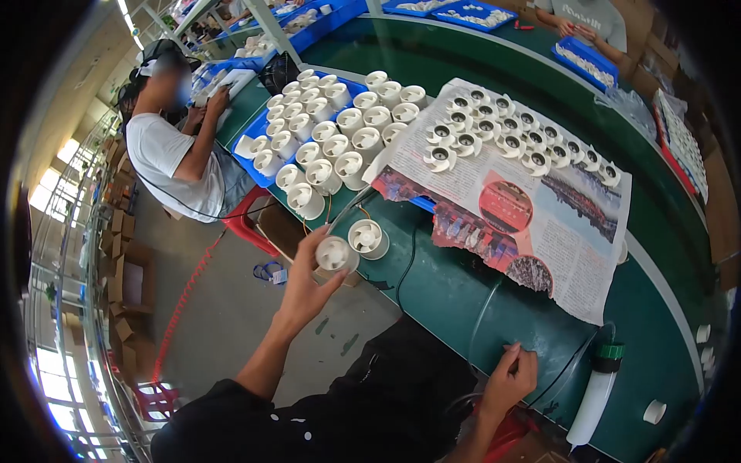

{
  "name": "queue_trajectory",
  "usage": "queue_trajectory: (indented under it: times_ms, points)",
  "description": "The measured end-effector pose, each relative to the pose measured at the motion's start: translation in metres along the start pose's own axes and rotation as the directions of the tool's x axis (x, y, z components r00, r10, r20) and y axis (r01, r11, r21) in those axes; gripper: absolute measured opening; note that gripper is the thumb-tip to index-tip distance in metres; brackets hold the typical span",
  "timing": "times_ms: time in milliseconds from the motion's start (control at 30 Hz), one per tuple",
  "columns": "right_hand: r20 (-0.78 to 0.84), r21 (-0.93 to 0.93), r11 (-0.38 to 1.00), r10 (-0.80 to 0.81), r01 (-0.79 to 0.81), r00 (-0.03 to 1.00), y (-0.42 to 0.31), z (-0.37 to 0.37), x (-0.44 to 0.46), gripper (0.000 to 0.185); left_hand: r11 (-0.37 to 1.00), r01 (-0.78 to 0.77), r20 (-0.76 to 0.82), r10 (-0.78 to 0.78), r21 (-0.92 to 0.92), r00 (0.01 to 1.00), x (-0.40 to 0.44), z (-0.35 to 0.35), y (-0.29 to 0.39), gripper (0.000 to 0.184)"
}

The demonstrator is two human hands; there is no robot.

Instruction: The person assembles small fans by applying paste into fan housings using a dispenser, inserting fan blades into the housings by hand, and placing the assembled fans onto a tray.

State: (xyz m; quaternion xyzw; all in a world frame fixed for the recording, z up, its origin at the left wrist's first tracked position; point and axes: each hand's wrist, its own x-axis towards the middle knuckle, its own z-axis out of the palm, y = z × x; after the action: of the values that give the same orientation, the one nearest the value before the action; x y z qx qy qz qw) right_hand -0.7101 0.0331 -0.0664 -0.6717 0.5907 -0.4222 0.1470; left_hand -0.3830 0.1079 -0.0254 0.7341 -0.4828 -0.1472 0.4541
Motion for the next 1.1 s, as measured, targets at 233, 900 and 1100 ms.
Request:
queue_trajectory:
  times_ms: [233, 900, 1100]
  points:
    - [0.062, -0.021, 0.998, -0.055, 0.056, 0.997, 0.002, -0.004, -0.004, 0.021, 0.836, -0.255, 0.145, 0.210, 0.486, 0.967, 0.036, 0.009, 0.023, 0.078]
    - [0.012, -0.200, 0.966, -0.167, 0.166, 0.986, 0.010, 0.006, -0.009, 0.025, 0.613, -0.126, -0.109, 0.331, 0.780, 0.937, 0.281, -0.243, -0.078, 0.063]
    - [-0.060, -0.191, 0.970, -0.165, 0.151, 0.984, 0.010, 0.012, -0.010, 0.025, 0.590, 0.022, -0.122, 0.129, 0.807, 0.984, 0.319, -0.230, -0.160, 0.064]
